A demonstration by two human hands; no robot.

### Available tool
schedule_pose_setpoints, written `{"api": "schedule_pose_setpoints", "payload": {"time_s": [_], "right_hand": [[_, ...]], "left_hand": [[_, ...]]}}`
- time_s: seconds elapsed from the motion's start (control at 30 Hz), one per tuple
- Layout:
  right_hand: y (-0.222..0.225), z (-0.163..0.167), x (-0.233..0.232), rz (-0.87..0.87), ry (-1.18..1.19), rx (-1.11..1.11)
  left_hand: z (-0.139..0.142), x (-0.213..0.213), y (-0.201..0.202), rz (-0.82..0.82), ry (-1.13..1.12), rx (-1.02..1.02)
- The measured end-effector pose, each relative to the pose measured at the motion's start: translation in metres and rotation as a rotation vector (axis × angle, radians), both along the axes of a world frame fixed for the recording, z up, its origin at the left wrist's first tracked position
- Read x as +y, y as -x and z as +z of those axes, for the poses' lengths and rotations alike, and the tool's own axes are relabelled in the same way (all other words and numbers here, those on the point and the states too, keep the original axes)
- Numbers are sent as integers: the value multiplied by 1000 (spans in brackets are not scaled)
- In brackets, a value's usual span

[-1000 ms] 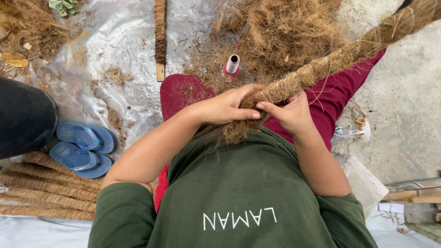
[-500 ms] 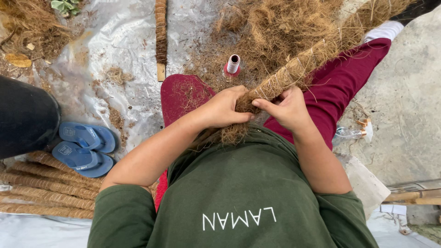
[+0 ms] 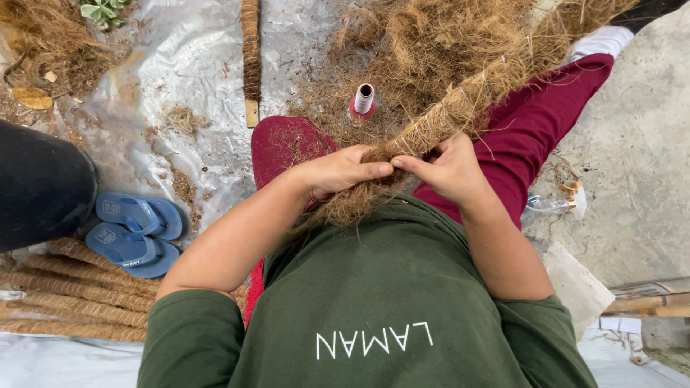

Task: The person sits on a plastic sheet and assembles a broom by hand. They gather coconut coir fibers, wrap them around a wooden handle, and secure the bundle by winding a thin wire around it.

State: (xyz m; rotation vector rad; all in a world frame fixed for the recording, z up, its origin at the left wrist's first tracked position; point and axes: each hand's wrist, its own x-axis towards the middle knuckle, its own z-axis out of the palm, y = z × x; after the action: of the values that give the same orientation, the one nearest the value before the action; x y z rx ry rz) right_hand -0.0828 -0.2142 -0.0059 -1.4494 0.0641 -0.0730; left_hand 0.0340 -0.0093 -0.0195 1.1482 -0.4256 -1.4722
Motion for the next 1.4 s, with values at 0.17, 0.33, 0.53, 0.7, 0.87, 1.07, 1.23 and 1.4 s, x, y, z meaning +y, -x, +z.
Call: {"api": "schedule_pose_setpoints", "payload": {"time_s": [0.17, 0.33, 0.53, 0.7, 0.87, 1.07, 1.23, 1.4], "right_hand": [[-5, -1, 2, 7, -15, -40], [-6, -2, 2, -32, -35, -24], [-3, 2, -2, -25, 24, 73], [-1, 7, -4, -45, 18, 22], [-3, 6, -3, -35, 13, 2], [-1, 7, -4, -33, 29, 10], [1, 8, -4, -33, 2, -6], [3, 11, -7, -70, 107, 84]], "left_hand": [[-12, -3, 1, -3, 66, -75], [-14, -4, 2, -1, 36, -200], [-12, 2, -8, 21, 209, -735], [-16, 19, -22, 149, 23, -502], [-19, 32, -16, 174, 107, -375], [-13, 24, -10, 97, 206, -418], [-15, 16, -18, 85, 214, -636], [-35, 24, -29, 17, -158, -498]]}}
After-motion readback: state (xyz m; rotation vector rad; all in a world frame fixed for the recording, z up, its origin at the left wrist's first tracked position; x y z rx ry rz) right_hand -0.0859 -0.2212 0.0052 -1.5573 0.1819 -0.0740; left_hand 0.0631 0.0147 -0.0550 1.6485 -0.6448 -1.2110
